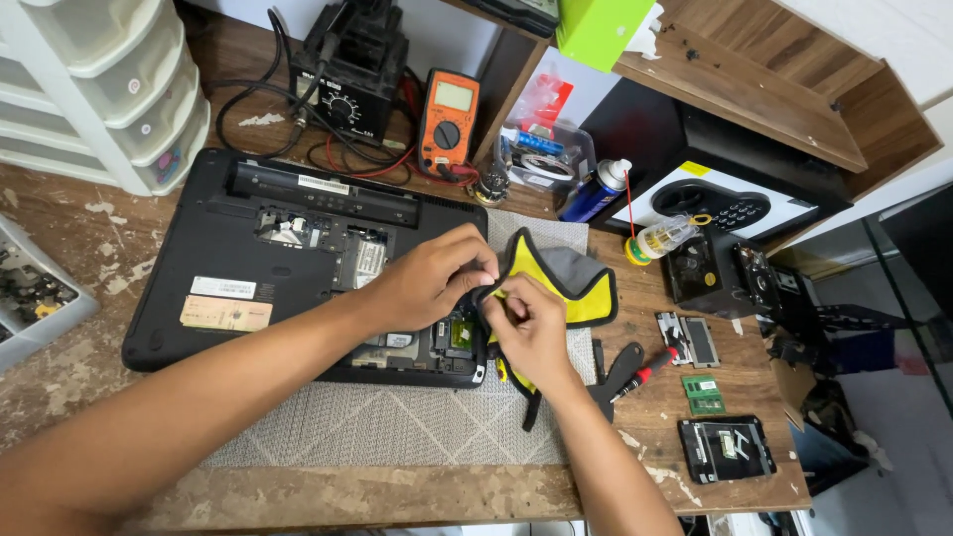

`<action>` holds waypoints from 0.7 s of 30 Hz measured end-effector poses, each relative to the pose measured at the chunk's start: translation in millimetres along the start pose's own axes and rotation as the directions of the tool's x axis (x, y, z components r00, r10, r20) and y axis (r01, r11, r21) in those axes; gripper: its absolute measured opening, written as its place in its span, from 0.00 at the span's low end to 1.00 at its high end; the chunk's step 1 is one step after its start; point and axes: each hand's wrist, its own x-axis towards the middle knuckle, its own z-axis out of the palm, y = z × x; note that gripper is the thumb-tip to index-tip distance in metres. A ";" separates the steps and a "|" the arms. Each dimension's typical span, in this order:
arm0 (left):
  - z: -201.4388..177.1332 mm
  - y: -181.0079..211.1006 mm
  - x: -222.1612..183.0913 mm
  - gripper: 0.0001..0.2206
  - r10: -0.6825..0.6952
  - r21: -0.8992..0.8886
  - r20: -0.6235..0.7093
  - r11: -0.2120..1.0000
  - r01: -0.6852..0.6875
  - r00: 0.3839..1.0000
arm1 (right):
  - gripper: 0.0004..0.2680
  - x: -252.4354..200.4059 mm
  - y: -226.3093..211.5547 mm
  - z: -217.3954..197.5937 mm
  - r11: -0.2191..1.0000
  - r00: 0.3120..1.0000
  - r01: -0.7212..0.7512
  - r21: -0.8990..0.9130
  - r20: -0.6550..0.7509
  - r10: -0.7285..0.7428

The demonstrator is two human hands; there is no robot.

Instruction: Disassembling and cleaning the internal components of a laptop, including handling small ribbon cables and using cleaning tools.

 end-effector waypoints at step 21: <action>-2.6 7.3 -1.8 0.04 0.030 0.043 0.015 0.999 -0.031 0.999 | 0.06 -4.4 -3.6 4.5 1.000 0.998 -0.008 -0.015 -0.070 0.007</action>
